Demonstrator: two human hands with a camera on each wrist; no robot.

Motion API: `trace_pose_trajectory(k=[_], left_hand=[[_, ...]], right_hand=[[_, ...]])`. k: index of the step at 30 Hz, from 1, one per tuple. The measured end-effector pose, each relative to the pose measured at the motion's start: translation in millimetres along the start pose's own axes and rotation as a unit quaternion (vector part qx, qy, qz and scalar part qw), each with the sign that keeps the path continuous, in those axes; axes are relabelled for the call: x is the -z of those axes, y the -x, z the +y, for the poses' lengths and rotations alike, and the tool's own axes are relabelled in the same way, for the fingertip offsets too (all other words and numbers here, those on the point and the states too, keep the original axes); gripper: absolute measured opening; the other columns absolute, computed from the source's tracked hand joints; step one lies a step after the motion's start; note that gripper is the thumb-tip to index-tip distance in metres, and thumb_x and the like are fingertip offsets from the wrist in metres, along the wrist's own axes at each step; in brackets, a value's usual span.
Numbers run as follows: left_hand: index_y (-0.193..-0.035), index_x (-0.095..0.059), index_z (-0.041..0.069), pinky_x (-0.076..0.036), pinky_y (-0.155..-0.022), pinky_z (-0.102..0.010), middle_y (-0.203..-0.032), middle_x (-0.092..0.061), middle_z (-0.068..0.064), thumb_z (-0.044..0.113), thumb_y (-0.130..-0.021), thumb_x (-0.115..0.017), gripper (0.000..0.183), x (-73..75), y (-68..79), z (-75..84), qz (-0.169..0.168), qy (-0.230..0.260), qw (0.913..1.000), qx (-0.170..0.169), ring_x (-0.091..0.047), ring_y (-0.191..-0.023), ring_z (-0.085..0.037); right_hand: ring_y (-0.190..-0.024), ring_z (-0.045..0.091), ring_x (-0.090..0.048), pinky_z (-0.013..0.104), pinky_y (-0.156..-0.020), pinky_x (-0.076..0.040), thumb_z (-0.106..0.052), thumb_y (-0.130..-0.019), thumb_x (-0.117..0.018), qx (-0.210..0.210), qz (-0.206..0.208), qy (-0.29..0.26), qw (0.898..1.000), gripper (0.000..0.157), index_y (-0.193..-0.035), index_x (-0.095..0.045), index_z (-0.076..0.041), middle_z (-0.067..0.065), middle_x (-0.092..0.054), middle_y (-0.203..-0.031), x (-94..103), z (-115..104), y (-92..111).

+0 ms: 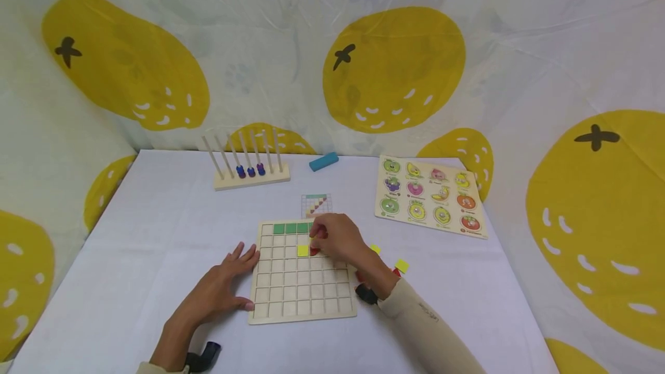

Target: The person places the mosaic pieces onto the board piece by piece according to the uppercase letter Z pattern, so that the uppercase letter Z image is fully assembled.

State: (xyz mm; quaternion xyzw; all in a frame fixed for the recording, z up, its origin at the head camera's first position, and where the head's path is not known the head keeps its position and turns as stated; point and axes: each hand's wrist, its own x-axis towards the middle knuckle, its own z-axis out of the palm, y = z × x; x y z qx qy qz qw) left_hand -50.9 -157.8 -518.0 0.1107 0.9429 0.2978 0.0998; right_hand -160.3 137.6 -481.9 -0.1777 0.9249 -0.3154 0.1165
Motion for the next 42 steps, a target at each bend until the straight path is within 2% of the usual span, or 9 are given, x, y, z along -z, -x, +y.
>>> trace_pose_trajectory(k=[12,21,27,32,42], left_hand=[[-0.16,-0.049,0.017,-0.034,-0.126,-0.063,-0.17,-0.039,0.0,0.028,-0.058,-0.104,0.116,-1.7,-0.5,-0.5,-0.003,-0.002,1.0,0.006,-0.022,-0.165,-0.033],[-0.16,-0.048,0.018,-0.034,-0.126,-0.064,-0.171,-0.038,0.0,0.029,-0.059,-0.103,0.117,-1.4,-0.1,-0.1,-0.007,0.002,0.9999,0.012,-0.022,-0.165,-0.034],[-0.16,-0.048,0.017,-0.034,-0.126,-0.064,-0.17,-0.038,0.0,0.029,-0.059,-0.103,0.116,-0.7,0.3,-1.2,-0.005,0.003,1.0,0.006,-0.022,-0.165,-0.034],[-0.16,-0.048,0.017,-0.035,-0.125,-0.064,-0.17,-0.039,-0.001,0.029,-0.059,-0.103,0.116,-1.1,0.6,-1.4,-0.001,0.004,1.0,0.003,-0.023,-0.165,-0.035],[-0.16,-0.048,0.018,-0.035,-0.125,-0.064,-0.17,-0.038,0.001,0.03,-0.059,-0.103,0.116,-2.0,0.1,-2.7,-0.003,-0.001,1.0,0.004,-0.022,-0.165,-0.034]], right_hand=[[-0.077,0.015,-0.055,0.024,-0.067,-0.046,-0.016,-0.089,-0.087,-0.042,0.016,-0.001,0.999,0.012,-0.095,-0.077,-0.019,-0.006,-0.067,-0.082,30.0,39,34],[-0.078,0.016,-0.056,0.023,-0.066,-0.048,-0.014,-0.086,-0.087,-0.076,-0.014,0.005,0.997,0.014,-0.091,-0.076,-0.02,-0.007,-0.065,-0.082,39.6,58,66],[-0.086,0.018,-0.057,0.023,-0.07,-0.049,-0.012,-0.084,-0.089,-0.055,-0.047,-0.005,0.997,0.018,-0.093,-0.077,-0.021,-0.004,-0.068,-0.089,39.8,69,80],[-0.091,0.02,-0.057,0.023,-0.07,-0.05,-0.008,-0.083,-0.09,-0.04,-0.067,-0.021,0.997,0.022,-0.096,-0.077,-0.02,-0.003,-0.068,-0.095,35.9,73,84],[-0.083,0.015,-0.053,0.024,-0.068,-0.045,-0.011,-0.079,-0.094,-0.037,-0.068,0.02,0.997,0.025,-0.089,-0.074,-0.021,-0.004,-0.062,-0.083,31.9,72,83]])
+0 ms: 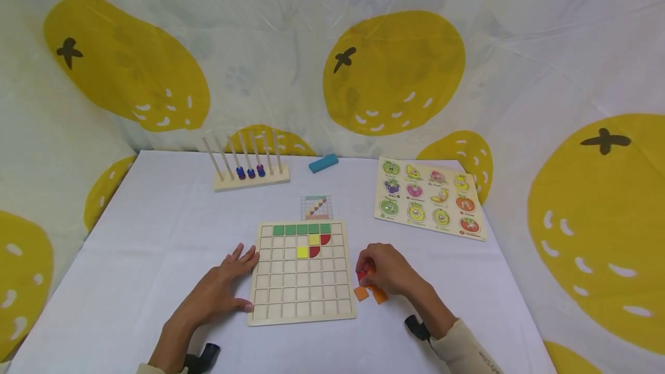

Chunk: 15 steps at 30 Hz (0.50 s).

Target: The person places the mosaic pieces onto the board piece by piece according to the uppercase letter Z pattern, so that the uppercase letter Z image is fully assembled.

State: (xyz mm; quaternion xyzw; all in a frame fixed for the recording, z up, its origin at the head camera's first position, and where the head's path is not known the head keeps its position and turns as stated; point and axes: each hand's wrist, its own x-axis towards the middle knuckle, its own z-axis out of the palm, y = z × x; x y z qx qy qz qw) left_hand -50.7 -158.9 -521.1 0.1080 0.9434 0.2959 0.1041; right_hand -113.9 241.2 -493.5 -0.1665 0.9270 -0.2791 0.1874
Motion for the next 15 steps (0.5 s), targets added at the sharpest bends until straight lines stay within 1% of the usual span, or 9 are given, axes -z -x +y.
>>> trace_pose_trajectory(k=[3,8,12,15], left_hand=[[-0.16,-0.047,0.018,-0.034,-0.126,-0.064,-0.17,-0.038,0.0,0.03,-0.059,-0.103,0.116,0.6,0.1,0.4,-0.001,0.003,1.0,0.001,-0.021,-0.165,-0.033],[-0.16,-0.048,0.017,-0.034,-0.125,-0.066,-0.17,-0.038,-0.001,0.029,-0.06,-0.103,0.115,0.9,0.9,1.3,-0.002,0.007,1.0,0.002,-0.022,-0.165,-0.035],[-0.16,-0.048,0.016,-0.035,-0.124,-0.066,-0.17,-0.038,-0.001,0.03,-0.059,-0.103,0.115,1.1,0.4,1.1,0.0,0.006,1.0,0.0,-0.023,-0.165,-0.036],[-0.16,-0.048,0.017,-0.035,-0.124,-0.066,-0.17,-0.038,0.0,0.03,-0.059,-0.103,0.116,1.6,0.2,1.3,0.0,0.005,1.0,0.001,-0.023,-0.165,-0.035]], right_hand=[[-0.082,0.016,-0.054,0.024,-0.066,-0.045,-0.011,-0.078,-0.094,-0.007,-0.003,-0.006,1.0,0.026,-0.086,-0.072,-0.021,-0.003,-0.06,-0.08,-0.1,1,-1],[-0.078,0.016,-0.055,0.023,-0.064,-0.046,-0.009,-0.081,-0.092,-0.003,-0.001,-0.016,1.0,0.025,-0.083,-0.07,-0.019,-0.004,-0.061,-0.077,1.7,0,-3],[-0.075,0.015,-0.056,0.022,-0.062,-0.048,-0.009,-0.086,-0.088,-0.002,0.018,-0.021,1.0,0.021,-0.083,-0.07,-0.02,-0.005,-0.062,-0.076,6.0,-8,-5],[-0.073,0.014,-0.055,0.022,-0.061,-0.047,-0.01,-0.087,-0.088,0.007,0.036,-0.024,0.999,0.02,-0.083,-0.071,-0.021,-0.005,-0.062,-0.076,8.9,-16,-8]])
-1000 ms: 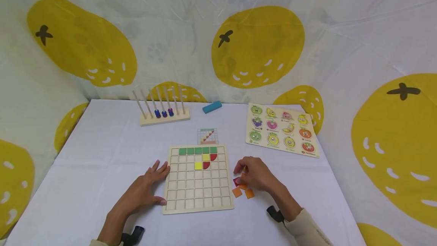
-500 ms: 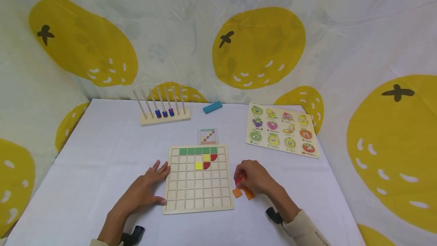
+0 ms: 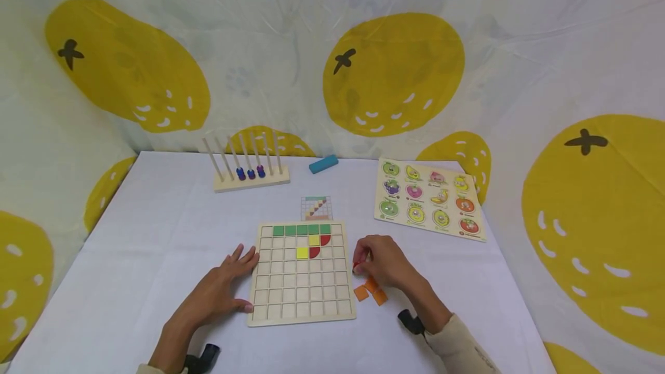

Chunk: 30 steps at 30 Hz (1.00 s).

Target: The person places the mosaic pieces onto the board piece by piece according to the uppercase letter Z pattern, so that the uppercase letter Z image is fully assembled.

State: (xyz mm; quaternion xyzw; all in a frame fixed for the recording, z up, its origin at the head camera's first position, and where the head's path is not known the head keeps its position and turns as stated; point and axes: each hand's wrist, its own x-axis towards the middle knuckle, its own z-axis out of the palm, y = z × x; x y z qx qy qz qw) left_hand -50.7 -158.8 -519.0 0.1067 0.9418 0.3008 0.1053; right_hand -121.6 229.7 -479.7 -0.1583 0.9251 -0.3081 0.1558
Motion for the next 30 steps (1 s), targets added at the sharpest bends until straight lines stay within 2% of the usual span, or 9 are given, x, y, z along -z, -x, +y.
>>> trace_pose_trajectory(k=[7,15,22,30], left_hand=[[-0.16,-0.048,0.016,-0.035,-0.125,-0.064,-0.17,-0.039,-0.001,0.029,-0.059,-0.103,0.116,-0.5,-0.3,-0.7,0.0,-0.004,1.0,-0.002,-0.023,-0.165,-0.035],[-0.159,-0.05,0.015,-0.035,-0.125,-0.063,-0.169,-0.041,-0.002,0.029,-0.059,-0.103,0.115,-0.2,0.3,0.9,0.002,0.0,1.0,-0.005,-0.024,-0.164,-0.036],[-0.16,-0.048,0.017,-0.034,-0.126,-0.064,-0.17,-0.038,0.001,0.029,-0.059,-0.103,0.116,-0.5,0.1,0.9,-0.004,0.0,1.0,0.006,-0.022,-0.165,-0.034],[-0.16,-0.048,0.018,-0.034,-0.126,-0.064,-0.171,-0.038,0.002,0.029,-0.059,-0.103,0.116,-1.0,-1.0,1.4,-0.006,0.001,0.9999,0.011,-0.02,-0.166,-0.032]], right_hand=[[-0.073,0.015,-0.051,0.022,-0.061,-0.04,-0.013,-0.084,-0.091,0.031,0.002,-0.017,0.999,0.02,-0.084,-0.073,-0.021,-0.007,-0.061,-0.076,-2.9,-19,-12],[-0.075,0.014,-0.054,0.021,-0.063,-0.043,-0.014,-0.083,-0.092,0.058,-0.011,-0.035,0.998,0.02,-0.085,-0.073,-0.022,-0.009,-0.064,-0.078,-19.2,-41,-26],[-0.068,0.011,-0.052,0.02,-0.06,-0.041,-0.013,-0.083,-0.092,0.087,-0.011,-0.031,0.996,0.02,-0.083,-0.073,-0.021,-0.011,-0.065,-0.077,-35.6,-59,-39],[-0.07,0.006,-0.058,0.022,-0.066,-0.048,-0.009,-0.082,-0.092,0.108,-0.013,-0.01,0.994,0.021,-0.081,-0.073,-0.018,-0.008,-0.067,-0.077,-53.6,-73,-53]])
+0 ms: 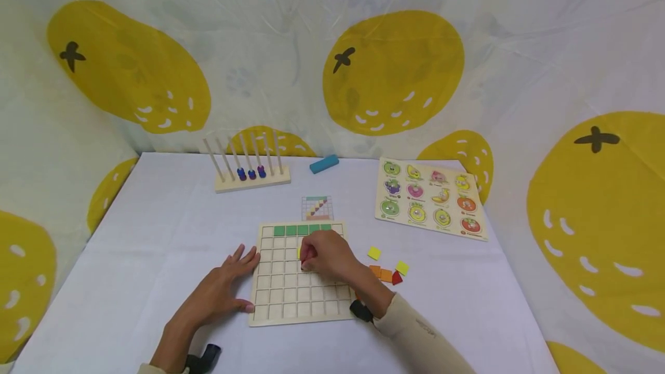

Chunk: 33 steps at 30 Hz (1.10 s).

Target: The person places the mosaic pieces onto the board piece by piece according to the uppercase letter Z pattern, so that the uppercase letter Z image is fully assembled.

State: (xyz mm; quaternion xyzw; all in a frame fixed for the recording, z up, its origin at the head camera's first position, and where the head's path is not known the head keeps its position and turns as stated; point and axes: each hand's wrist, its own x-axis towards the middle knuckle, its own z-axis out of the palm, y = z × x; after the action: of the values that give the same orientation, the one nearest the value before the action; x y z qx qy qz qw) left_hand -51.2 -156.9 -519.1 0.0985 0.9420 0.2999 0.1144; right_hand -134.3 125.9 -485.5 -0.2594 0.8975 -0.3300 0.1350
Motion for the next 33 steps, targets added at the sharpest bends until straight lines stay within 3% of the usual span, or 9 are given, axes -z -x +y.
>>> trace_pose_trajectory(k=[7,17,27,33], left_hand=[[-0.16,-0.048,0.017,-0.033,-0.127,-0.062,-0.17,-0.038,0.001,0.028,-0.059,-0.104,0.116,0.4,-0.7,0.4,0.0,0.002,1.0,-0.001,-0.02,-0.166,-0.032],[-0.16,-0.049,0.017,-0.035,-0.125,-0.064,-0.17,-0.039,0.0,0.029,-0.06,-0.103,0.115,-0.5,0.1,-0.7,0.001,-0.003,1.0,-0.002,-0.021,-0.165,-0.034],[-0.159,-0.049,0.017,-0.034,-0.125,-0.065,-0.17,-0.039,0.001,0.029,-0.059,-0.103,0.115,-1.6,-0.8,-0.8,0.002,-0.002,1.0,0.001,-0.021,-0.165,-0.033],[-0.16,-0.049,0.018,-0.033,-0.125,-0.065,-0.17,-0.039,0.001,0.029,-0.058,-0.104,0.116,-1.0,-0.8,1.7,0.002,-0.005,1.0,0.007,-0.021,-0.166,-0.033]], right_hand=[[-0.067,0.005,-0.053,0.021,-0.062,-0.044,-0.012,-0.082,-0.092,0.0,0.014,0.046,0.999,0.024,-0.077,-0.071,-0.022,-0.012,-0.06,-0.071,-11.0,-1,-8],[-0.069,0.004,-0.055,0.023,-0.066,-0.046,-0.017,-0.082,-0.092,-0.017,0.001,0.047,0.999,0.021,-0.078,-0.072,-0.021,-0.011,-0.063,-0.073,-17.7,-1,-10],[-0.074,0.007,-0.057,0.024,-0.069,-0.048,-0.017,-0.083,-0.092,-0.022,-0.009,0.044,0.999,0.019,-0.088,-0.075,-0.022,-0.011,-0.064,-0.078,-9.9,0,-4],[-0.078,0.011,-0.059,0.027,-0.071,-0.048,-0.016,-0.084,-0.091,-0.054,0.013,0.024,0.998,0.018,-0.094,-0.077,-0.02,-0.009,-0.067,-0.081,5.0,8,6]])
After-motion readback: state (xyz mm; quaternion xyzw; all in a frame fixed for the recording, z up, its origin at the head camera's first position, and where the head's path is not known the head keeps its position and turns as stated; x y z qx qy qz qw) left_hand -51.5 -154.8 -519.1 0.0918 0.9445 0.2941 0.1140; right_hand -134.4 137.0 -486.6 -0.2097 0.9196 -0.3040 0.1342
